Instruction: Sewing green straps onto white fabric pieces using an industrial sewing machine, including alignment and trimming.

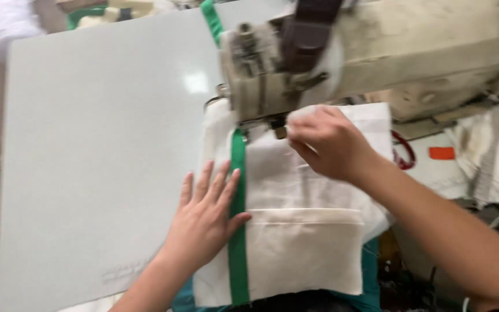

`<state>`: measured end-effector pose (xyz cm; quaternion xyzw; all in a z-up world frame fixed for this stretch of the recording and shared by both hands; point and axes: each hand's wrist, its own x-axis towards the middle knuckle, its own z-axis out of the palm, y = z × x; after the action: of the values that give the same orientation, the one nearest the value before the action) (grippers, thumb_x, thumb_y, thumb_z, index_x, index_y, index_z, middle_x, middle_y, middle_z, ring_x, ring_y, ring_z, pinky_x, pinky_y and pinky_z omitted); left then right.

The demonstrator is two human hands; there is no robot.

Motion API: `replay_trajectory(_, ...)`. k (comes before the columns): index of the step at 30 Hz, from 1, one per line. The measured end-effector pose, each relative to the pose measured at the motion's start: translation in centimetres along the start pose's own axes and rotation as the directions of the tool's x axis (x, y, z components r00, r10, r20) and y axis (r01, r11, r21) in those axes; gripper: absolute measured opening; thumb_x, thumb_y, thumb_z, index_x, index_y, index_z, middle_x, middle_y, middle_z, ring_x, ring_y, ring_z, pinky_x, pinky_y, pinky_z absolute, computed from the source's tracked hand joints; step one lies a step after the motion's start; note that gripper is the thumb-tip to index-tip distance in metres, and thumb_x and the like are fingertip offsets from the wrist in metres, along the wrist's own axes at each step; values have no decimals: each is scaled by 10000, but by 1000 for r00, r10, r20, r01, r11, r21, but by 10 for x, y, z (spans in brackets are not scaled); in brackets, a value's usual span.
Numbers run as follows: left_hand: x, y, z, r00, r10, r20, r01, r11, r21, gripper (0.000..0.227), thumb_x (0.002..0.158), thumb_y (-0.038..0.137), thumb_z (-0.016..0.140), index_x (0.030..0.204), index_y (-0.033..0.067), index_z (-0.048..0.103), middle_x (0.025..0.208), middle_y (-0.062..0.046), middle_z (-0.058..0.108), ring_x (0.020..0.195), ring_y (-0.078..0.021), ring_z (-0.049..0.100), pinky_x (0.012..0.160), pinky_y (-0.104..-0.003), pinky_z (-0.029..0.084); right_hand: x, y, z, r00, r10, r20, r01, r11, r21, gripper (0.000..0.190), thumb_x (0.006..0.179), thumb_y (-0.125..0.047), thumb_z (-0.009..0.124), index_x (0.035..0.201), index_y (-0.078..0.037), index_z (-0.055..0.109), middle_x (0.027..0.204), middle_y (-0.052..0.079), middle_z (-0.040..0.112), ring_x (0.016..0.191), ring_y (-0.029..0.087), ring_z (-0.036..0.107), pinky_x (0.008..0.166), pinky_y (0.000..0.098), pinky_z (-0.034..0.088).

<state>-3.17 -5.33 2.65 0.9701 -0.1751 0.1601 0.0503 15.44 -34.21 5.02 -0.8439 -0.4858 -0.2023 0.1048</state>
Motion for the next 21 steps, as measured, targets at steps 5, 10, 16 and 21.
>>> replay_trajectory(5,1,-2,13,995,3,100,-4,1000,9,819,1030,679,367,1666,165,327,1750,-39,295,1640,-297,180,1312,-533,107,-171,50,-116,389,883,-263,-839,457,295,129,1129,-74,655,1079,-68,775,934,14,720,919,107,659,883,303,535)
replay_trajectory(10,1,2,12,994,-15,110,16,1000,-11,826,981,651,437,1648,169,362,1733,-35,345,1631,-295,240,1311,-520,150,-228,162,-118,279,923,-265,-938,321,130,228,1099,-289,846,1153,-71,808,996,83,777,849,219,707,808,412,534)
replay_trajectory(16,-4,6,19,990,-76,116,77,997,0,827,950,637,461,1652,208,369,1736,2,351,1642,-252,241,1326,-498,154,-230,197,-121,300,931,-208,-937,329,116,137,1079,-248,833,1034,-124,797,938,23,757,887,179,678,824,367,535)
replay_trajectory(21,-1,8,18,988,-101,115,104,994,-18,812,943,625,472,1647,230,388,1736,12,359,1644,-249,252,1335,-497,162,-218,196,-127,280,952,-123,-938,299,175,97,1080,-199,796,1072,-109,831,955,34,787,907,162,693,876,345,560)
